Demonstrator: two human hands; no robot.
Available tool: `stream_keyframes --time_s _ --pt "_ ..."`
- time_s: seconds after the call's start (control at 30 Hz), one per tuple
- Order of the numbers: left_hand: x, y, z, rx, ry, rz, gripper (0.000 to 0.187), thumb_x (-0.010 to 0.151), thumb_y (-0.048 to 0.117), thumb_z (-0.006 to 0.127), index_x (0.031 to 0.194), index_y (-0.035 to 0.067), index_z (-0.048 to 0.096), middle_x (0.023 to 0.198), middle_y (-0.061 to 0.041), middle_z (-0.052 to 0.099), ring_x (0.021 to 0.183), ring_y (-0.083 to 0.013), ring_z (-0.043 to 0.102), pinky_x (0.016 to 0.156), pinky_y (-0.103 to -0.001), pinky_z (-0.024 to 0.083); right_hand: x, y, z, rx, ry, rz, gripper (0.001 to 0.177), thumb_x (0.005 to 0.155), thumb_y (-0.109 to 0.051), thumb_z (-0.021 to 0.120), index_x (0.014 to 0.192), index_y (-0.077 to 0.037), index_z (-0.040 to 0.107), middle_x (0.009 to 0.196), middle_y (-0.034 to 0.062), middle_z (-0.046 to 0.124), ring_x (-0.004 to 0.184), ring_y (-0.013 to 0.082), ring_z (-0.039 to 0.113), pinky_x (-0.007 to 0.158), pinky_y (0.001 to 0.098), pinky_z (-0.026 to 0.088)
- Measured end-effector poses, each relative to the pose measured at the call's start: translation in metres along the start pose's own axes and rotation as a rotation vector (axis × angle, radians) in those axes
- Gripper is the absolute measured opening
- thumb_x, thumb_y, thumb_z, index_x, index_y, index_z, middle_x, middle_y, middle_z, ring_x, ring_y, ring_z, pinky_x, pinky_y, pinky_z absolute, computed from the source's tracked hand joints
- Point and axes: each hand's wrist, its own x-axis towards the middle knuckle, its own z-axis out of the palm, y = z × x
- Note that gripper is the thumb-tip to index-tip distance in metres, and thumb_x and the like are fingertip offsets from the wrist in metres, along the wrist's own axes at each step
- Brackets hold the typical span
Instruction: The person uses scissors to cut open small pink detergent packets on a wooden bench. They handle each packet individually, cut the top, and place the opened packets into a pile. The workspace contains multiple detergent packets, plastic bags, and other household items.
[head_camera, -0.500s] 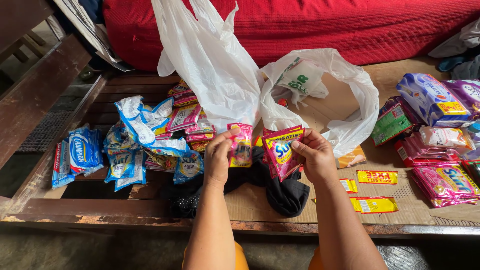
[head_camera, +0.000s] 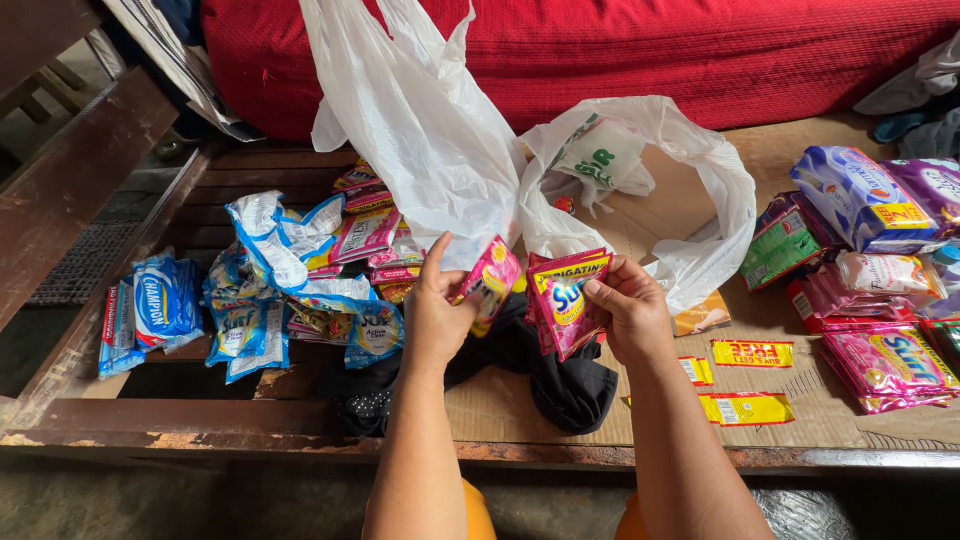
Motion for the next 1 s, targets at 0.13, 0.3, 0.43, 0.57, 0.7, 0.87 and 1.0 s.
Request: stream_keyframes --time_s 0.13,0.3,0.43,0.57,0.7,0.87,1.0 --pt "-0.004 0.002 -0.007 0.162 -0.004 0.093 0.076 0.078 0.001 0.081 0.146 0.013 0.05 0.098 -0.011 0.08 0.087 -0.0144 0.076 0.079 -0.029 0.057 0.0 0.001 -0.001 -0.024 -0.06 0.035 0.015 0.092 0.0 0.071 0.106 -0.002 0.066 0.097 0.0074 0.074 0.074 0.0095 0.064 0.06 0.0215 0.048" --pt "-0.007 -0.008 -0.002 0.36 -0.179 -0.018 0.043 0.085 0.015 0.085 0.123 0.007 0.066 0.086 -0.015 0.078 0.069 -0.0147 0.071 0.066 -0.031 0.055 -0.002 0.005 0.003 -0.084 -0.141 0.13 0.016 0.088 0.002 0.072 0.103 -0.003 0.066 0.094 0.0053 0.073 0.076 0.0104 0.067 0.064 0.0244 0.053" --pt "0.002 -0.023 0.019 0.026 -0.164 -0.198 0.041 0.079 0.013 0.085 0.113 0.0 0.066 0.091 -0.015 0.079 0.067 -0.0132 0.069 0.059 -0.029 0.055 -0.007 0.005 0.007 -0.187 -0.228 0.253 0.018 0.086 0.003 0.072 0.102 -0.002 0.067 0.09 0.004 0.073 0.075 0.0108 0.067 0.065 0.0263 0.055" --pt "0.004 -0.036 0.02 -0.077 -0.177 -0.16 0.036 0.083 0.015 0.082 0.114 0.0 0.072 0.095 -0.011 0.08 0.076 -0.0097 0.073 0.066 -0.025 0.058 -0.008 0.005 0.011 -0.388 -0.454 0.394 0.017 0.088 0.002 0.072 0.105 -0.001 0.071 0.086 0.004 0.072 0.071 0.0102 0.065 0.062 0.0265 0.053" --pt "0.003 -0.039 0.021 -0.21 -0.275 -0.13 0.033 0.089 0.021 0.079 0.111 -0.002 0.073 0.094 -0.007 0.081 0.081 -0.0061 0.072 0.074 -0.023 0.058 -0.01 0.019 0.018 -0.354 -0.475 0.36 0.017 0.089 0.0 0.07 0.106 -0.001 0.069 0.089 0.0024 0.072 0.076 0.0103 0.066 0.067 0.0273 0.057" --pt "0.0 -0.03 0.014 -0.062 -0.324 -0.15 0.036 0.096 0.032 0.071 0.099 -0.003 0.078 0.077 -0.003 0.074 0.071 -0.0042 0.061 0.066 -0.024 0.053 -0.002 0.032 0.024 -0.363 -0.317 0.317 0.019 0.091 0.0 0.069 0.11 -0.004 0.068 0.093 -0.0007 0.07 0.083 0.0091 0.063 0.072 0.0264 0.053" --pt "-0.002 -0.029 0.01 -0.116 -0.357 -0.247 0.041 0.098 0.036 0.067 0.099 -0.004 0.079 0.078 -0.002 0.074 0.07 -0.0042 0.06 0.066 -0.024 0.053 0.0 0.036 0.022 -0.326 -0.208 0.237 0.018 0.088 0.002 0.069 0.103 -0.005 0.063 0.11 -0.0121 0.068 0.091 0.0061 0.066 0.074 0.026 0.056"
